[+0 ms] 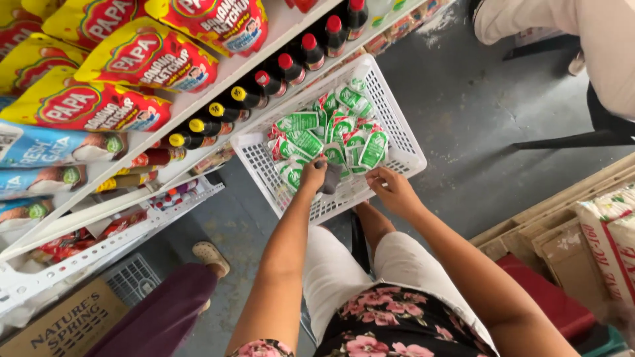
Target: Wiping down pouches with a cloth and arranging them on grocery shelves.
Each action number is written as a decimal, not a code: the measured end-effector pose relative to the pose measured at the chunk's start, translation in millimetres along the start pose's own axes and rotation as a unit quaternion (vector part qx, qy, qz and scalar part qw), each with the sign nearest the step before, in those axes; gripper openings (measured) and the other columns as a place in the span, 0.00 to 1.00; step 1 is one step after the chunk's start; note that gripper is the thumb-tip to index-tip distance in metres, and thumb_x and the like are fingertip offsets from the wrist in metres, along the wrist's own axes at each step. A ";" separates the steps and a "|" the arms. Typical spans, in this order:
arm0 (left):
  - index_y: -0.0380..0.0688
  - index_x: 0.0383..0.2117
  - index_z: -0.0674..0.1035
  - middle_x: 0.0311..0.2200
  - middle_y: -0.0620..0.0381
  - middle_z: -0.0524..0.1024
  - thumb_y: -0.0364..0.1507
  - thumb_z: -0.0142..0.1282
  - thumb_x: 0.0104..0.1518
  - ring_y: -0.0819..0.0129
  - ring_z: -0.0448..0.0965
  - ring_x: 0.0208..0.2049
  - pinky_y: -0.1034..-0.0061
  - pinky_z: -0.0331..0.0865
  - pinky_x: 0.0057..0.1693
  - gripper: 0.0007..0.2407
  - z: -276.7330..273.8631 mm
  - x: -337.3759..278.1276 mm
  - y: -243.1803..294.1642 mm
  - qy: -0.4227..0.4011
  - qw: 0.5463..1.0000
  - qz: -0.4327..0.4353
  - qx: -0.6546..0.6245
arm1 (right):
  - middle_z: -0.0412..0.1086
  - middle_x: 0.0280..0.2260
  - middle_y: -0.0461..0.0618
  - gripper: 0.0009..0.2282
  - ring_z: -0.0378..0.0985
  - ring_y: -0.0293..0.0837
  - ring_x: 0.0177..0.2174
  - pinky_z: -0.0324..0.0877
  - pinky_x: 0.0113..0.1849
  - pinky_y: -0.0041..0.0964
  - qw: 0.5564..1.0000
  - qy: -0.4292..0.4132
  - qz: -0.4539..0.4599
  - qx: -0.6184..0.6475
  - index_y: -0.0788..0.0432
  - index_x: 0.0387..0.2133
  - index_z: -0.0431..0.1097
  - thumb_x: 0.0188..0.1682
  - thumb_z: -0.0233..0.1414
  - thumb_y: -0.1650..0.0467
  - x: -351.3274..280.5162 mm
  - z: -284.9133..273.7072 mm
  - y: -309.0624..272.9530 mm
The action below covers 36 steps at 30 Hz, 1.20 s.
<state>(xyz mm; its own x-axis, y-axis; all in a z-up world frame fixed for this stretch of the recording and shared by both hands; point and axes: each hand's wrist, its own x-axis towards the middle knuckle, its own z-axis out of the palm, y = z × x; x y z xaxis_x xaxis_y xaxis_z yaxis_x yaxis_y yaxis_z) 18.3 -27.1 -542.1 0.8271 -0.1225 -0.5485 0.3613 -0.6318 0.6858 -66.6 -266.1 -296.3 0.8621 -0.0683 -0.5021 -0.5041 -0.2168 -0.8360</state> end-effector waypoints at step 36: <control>0.45 0.50 0.80 0.55 0.44 0.75 0.35 0.59 0.57 0.47 0.74 0.57 0.60 0.68 0.61 0.16 70.7 40.8 -25.2 0.036 0.985 -0.011 0.170 | 0.75 0.38 0.52 0.09 0.80 0.44 0.38 0.76 0.40 0.38 0.999 -0.020 0.012 -0.023 0.63 0.42 0.73 0.52 0.53 0.70 14.3 17.2 20.5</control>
<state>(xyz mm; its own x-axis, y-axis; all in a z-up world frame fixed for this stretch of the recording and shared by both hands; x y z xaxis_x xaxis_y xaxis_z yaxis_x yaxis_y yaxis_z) 12.4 -70.3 -615.6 0.8531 -0.0595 -0.5183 0.2249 -0.8546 0.4681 -65.5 -254.8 -324.4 0.8469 -0.0346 -0.5307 -0.5202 -0.2608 -0.8132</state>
